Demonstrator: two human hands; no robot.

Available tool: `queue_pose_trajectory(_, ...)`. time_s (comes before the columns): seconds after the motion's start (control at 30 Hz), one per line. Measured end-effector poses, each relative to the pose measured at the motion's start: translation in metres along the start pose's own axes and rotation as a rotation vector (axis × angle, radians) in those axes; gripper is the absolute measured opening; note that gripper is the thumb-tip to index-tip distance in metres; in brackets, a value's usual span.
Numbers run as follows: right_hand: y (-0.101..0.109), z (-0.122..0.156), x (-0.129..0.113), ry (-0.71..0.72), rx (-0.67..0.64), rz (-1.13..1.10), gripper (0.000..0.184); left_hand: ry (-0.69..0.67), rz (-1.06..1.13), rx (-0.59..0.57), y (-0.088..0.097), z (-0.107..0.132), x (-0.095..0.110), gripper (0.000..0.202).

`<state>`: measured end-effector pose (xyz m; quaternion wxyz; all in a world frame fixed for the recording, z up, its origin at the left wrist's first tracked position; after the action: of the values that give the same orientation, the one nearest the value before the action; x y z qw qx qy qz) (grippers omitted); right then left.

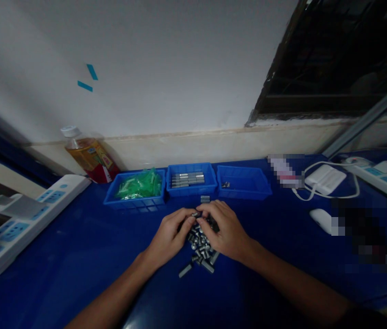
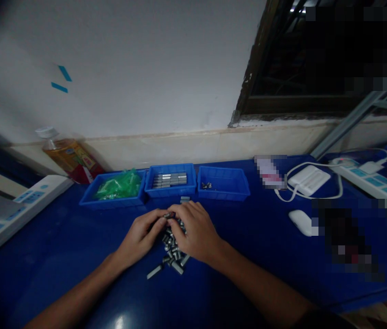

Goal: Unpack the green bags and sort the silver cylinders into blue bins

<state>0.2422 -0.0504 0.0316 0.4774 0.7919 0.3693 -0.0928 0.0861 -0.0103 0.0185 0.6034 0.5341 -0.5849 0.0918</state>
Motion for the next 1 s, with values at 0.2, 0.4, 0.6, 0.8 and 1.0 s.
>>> queue_pose_trajectory(0.2, 0.0, -0.001, 0.0, 0.093, -0.078, 0.125, 0.013, 0.021, -0.007, -0.07, 0.001, -0.001, 0.001, 0.031)
queue_pose_trajectory(0.4, 0.02, -0.009, 0.023, 0.026, 0.122, 0.206, 0.007, 0.018, -0.133, -0.291, 0.02, -0.005, -0.003, 0.019)
queue_pose_trajectory(0.6, 0.041, -0.01, 0.064, -0.166, 0.278, 0.383, 0.011, -0.022, -0.145, -0.431, 0.027, -0.003, -0.004, 0.015)
queue_pose_trajectory(0.8, 0.035, -0.008, 0.075, -0.229, 0.257, 0.401, 0.01, -0.035, -0.104, -0.437, 0.026, -0.003, -0.005, 0.015)
queue_pose_trajectory(1.0, 0.033, -0.008, 0.071, -0.242, 0.245, 0.417, 0.01, -0.041, -0.101, -0.437, 0.028, -0.004, -0.005, 0.017)
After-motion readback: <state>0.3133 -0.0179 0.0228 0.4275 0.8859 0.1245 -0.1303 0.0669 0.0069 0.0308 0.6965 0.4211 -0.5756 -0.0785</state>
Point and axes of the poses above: each hand's wrist, its own z-axis away from the middle knuckle, its own y-axis out of the back of the hand, x = y × z, the point moved 2 cm from there along -z, towards the middle knuckle
